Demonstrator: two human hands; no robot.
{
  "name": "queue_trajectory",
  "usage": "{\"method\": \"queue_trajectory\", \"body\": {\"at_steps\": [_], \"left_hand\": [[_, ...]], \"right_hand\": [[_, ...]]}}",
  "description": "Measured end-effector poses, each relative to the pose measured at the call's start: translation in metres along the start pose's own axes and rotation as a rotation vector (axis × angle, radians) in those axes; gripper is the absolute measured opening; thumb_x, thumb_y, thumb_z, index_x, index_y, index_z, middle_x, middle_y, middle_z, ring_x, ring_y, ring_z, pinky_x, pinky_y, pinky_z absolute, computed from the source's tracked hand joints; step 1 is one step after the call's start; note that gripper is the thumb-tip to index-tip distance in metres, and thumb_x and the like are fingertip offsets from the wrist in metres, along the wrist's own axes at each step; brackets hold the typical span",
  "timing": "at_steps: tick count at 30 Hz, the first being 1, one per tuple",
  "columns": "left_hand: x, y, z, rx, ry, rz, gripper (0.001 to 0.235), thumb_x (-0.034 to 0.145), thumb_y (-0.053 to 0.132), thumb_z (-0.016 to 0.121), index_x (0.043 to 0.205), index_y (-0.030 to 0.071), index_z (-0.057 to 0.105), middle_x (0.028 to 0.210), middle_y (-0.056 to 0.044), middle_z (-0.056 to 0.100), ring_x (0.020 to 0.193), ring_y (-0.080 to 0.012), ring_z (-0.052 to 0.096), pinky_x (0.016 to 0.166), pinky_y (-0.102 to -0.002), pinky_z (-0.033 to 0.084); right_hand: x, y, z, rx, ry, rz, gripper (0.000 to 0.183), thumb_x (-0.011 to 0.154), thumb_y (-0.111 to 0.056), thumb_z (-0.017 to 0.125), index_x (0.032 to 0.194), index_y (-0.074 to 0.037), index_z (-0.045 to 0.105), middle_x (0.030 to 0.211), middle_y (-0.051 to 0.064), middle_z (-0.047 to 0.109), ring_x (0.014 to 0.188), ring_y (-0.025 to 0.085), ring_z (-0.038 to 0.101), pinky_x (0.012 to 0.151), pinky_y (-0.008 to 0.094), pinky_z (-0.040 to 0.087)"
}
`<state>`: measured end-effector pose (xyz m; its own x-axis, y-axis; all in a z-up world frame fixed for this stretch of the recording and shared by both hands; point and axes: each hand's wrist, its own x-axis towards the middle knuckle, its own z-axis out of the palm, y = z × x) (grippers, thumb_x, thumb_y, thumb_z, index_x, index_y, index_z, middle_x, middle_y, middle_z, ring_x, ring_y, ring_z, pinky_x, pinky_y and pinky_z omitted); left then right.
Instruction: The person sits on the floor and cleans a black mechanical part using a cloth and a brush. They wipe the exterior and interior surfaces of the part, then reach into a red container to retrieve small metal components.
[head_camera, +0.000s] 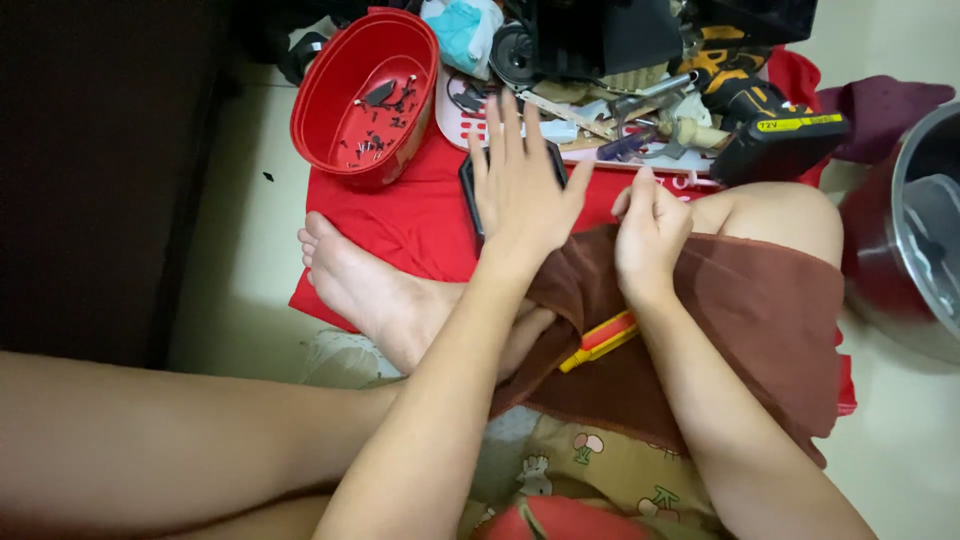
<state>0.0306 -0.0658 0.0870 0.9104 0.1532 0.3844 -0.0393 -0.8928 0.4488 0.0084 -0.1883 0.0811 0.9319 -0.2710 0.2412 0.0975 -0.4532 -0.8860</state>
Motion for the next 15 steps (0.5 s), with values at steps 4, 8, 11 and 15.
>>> {"method": "queue_trajectory", "body": {"at_steps": [4, 8, 11, 15], "left_hand": [[0.001, -0.002, -0.009, -0.009, -0.223, -0.054, 0.075, 0.082, 0.056, 0.041, 0.133, 0.003, 0.031, 0.142, -0.019, 0.024, 0.136, -0.0309, 0.014, 0.109, -0.049, 0.002], [0.01, 0.005, -0.028, -0.065, -0.183, -0.104, 0.075, 0.081, 0.056, 0.043, 0.132, 0.001, 0.032, 0.141, -0.021, 0.024, 0.136, -0.032, 0.014, 0.11, -0.049, 0.004], [0.006, -0.005, -0.025, -0.017, -0.19, -0.102, 0.073, 0.081, 0.056, 0.04, 0.131, 0.002, 0.034, 0.14, -0.02, 0.026, 0.135, -0.0316, 0.015, 0.11, -0.049, 0.004], [0.003, -0.007, -0.019, 0.026, -0.279, -0.12, 0.07, 0.081, 0.055, 0.039, 0.129, 0.004, 0.036, 0.139, -0.02, 0.029, 0.134, -0.0315, 0.018, 0.109, -0.05, 0.004]], "right_hand": [[-0.004, 0.003, 0.006, -0.052, 0.051, -0.021, 0.045, 0.096, -0.023, 0.045, 0.055, -0.01, 0.058, 0.045, 0.004, 0.044, 0.05, 0.013, 0.043, 0.054, 0.026, 0.037], [-0.007, 0.006, 0.006, -0.111, 0.024, -0.072, 0.044, 0.097, -0.021, 0.044, 0.057, -0.009, 0.057, 0.045, 0.006, 0.043, 0.053, 0.014, 0.044, 0.055, 0.028, 0.037], [-0.006, 0.006, 0.008, -0.118, 0.007, -0.095, 0.045, 0.098, -0.022, 0.044, 0.057, -0.009, 0.057, 0.046, 0.008, 0.043, 0.053, 0.015, 0.045, 0.056, 0.029, 0.038], [-0.007, 0.007, 0.008, -0.135, 0.0, -0.092, 0.043, 0.096, -0.022, 0.046, 0.057, -0.009, 0.057, 0.047, 0.011, 0.045, 0.053, 0.016, 0.044, 0.057, 0.03, 0.039]]}}
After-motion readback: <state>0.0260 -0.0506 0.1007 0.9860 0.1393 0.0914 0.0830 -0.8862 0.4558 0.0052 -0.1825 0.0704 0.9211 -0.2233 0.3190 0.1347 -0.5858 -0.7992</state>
